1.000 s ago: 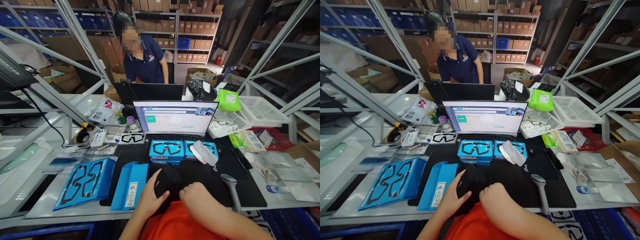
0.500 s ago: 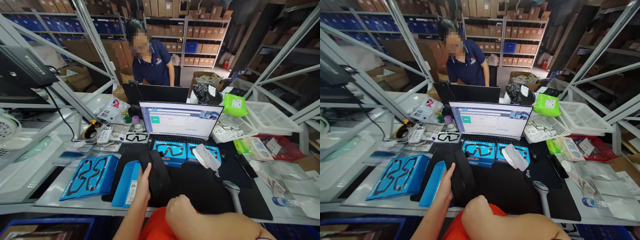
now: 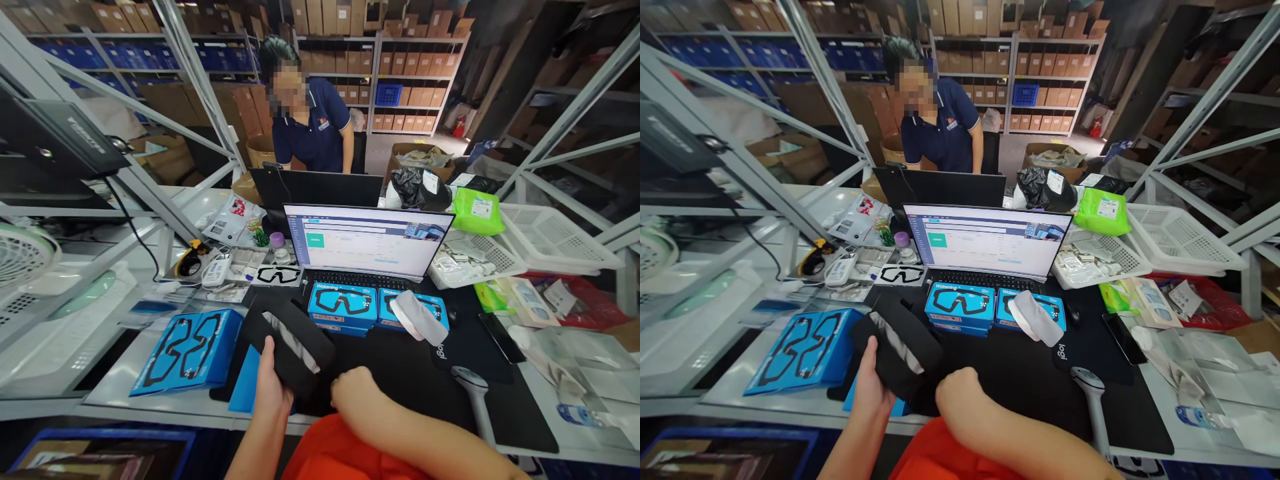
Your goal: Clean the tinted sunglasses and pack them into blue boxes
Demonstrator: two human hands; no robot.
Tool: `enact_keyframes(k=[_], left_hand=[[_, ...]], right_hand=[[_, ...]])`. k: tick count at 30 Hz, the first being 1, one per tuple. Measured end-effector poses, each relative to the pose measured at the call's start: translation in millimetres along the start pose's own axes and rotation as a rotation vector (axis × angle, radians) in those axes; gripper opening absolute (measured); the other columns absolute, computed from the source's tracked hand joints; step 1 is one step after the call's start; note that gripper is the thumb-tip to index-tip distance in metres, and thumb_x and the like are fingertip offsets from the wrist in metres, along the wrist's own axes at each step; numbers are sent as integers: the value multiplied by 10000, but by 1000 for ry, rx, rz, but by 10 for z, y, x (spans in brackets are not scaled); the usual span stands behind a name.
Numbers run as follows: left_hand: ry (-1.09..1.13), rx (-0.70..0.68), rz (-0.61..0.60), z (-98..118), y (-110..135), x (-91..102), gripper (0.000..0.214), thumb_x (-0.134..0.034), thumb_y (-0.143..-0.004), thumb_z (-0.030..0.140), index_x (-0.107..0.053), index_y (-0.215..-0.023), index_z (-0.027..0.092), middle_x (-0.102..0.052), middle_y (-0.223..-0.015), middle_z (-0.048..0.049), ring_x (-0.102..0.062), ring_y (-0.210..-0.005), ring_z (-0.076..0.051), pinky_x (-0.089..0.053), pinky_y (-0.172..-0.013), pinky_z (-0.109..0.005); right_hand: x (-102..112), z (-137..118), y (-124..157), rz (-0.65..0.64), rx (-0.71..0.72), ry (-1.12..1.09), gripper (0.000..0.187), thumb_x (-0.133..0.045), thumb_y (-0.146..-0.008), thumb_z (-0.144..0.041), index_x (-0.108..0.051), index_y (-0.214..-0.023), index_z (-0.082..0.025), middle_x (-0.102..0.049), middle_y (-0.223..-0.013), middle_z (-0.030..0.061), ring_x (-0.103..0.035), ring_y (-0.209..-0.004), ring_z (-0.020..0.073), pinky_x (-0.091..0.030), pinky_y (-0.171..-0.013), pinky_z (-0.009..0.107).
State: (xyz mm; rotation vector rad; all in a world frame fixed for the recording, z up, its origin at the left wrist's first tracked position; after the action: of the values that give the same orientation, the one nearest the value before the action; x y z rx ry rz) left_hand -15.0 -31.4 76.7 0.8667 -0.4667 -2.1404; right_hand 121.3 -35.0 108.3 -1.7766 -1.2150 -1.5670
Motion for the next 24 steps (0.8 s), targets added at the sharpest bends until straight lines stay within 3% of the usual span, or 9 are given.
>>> enact_keyframes(k=[2, 4, 6, 7, 9, 11, 16, 21, 24], left_hand=[[-12, -62, -12, -33, -19, 93, 443, -532, -942, 450, -591, -1331, 245, -722, -1235, -65, -648, -1204, -263, -565, -989, -403], [-42, -106, -33, -100, -31, 164, 448, -592, -915, 396, -567, -1348, 285, -691, -1292, -39, -618, -1245, -248, -550, -1006, -383], [-71, -109, -60, -204, -19, 215, 537, -691, -840, 336, -551, -1357, 300, -682, -1304, -30, -619, -1241, -257, -535, -1023, -390], [-78, -97, -83, -265, -2, 233, 600, -738, -790, 303, -549, -1359, 292, -684, -1300, -35, -621, -1236, -270, -526, -1034, -403], [-77, -40, -164, -404, 51, 250, 702, -794, -689, 227, -561, -1350, 262, -692, -1288, -56, -615, -1241, -304, -502, -1059, -441], [-76, 45, -282, -554, 121, 252, 741, -788, -618, 151, -589, -1326, 241, -698, -1280, -73, -597, -1260, -334, -472, -1085, -481], [-113, 152, -456, -851, 255, 294, 738, -695, -546, 74, -646, -1269, 213, -696, -1287, -92, -554, -1304, -358, -401, -1135, -508], [-84, 230, -563, -1047, 329, 293, 734, -756, -564, 135, -641, -1285, 204, -688, -1293, -119, -540, -1312, -379, -371, -1148, -530], [-62, 274, -608, -1101, 327, 311, 758, -805, -560, 154, -632, -1296, 209, -685, -1296, -122, -546, -1305, -384, -365, -1151, -541]], right_hand=[[151, 122, 173, 100, -25, -204, 187, -562, -963, -178, -744, -937, -146, -784, -808, 74, -761, -730, 207, -597, -645, 277], [283, 206, 267, 276, -3, -607, 300, -421, -1024, -187, -703, -1126, -178, -783, -958, 57, -758, -836, 159, -603, -737, 249], [311, 250, 273, 425, 57, -905, 349, -393, -1016, -175, -660, -1240, -195, -749, -1134, 78, -729, -1015, 171, -588, -894, 296], [285, 255, 249, 469, 82, -946, 368, -404, -1002, -169, -636, -1285, -205, -707, -1242, 93, -682, -1139, 193, -551, -989, 344], [194, 288, 188, 531, 67, -905, 424, -440, -970, -150, -577, -1365, -221, -590, -1418, 111, -536, -1337, 231, -438, -1126, 428], [101, 380, 150, 586, -33, -832, 476, -523, -927, -164, -527, -1401, -214, -528, -1466, 132, -467, -1385, 260, -394, -1154, 466], [6, 598, 164, 642, -296, -696, 496, -766, -689, -185, -610, -1159, -191, -609, -1192, 128, -562, -1147, 307, -488, -1008, 458], [-31, 643, 200, 557, -391, -509, 312, -658, -694, -58, -658, -963, -216, -650, -992, 74, -580, -959, 274, -493, -831, 370], [-33, 671, 307, 582, -381, -606, 222, -588, -705, -20, -646, -794, -215, -652, -833, 28, -581, -834, 223, -445, -731, 305]])
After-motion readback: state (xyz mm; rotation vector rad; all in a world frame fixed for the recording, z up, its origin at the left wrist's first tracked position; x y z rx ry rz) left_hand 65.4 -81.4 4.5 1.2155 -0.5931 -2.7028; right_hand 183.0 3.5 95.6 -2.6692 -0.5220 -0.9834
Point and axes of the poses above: each hand's wrist, its own y-axis away from the middle knuckle, its own x-axis out of the back of the hand, z = x × y, the point moved 7 cm from there along -y, towards the middle knuckle
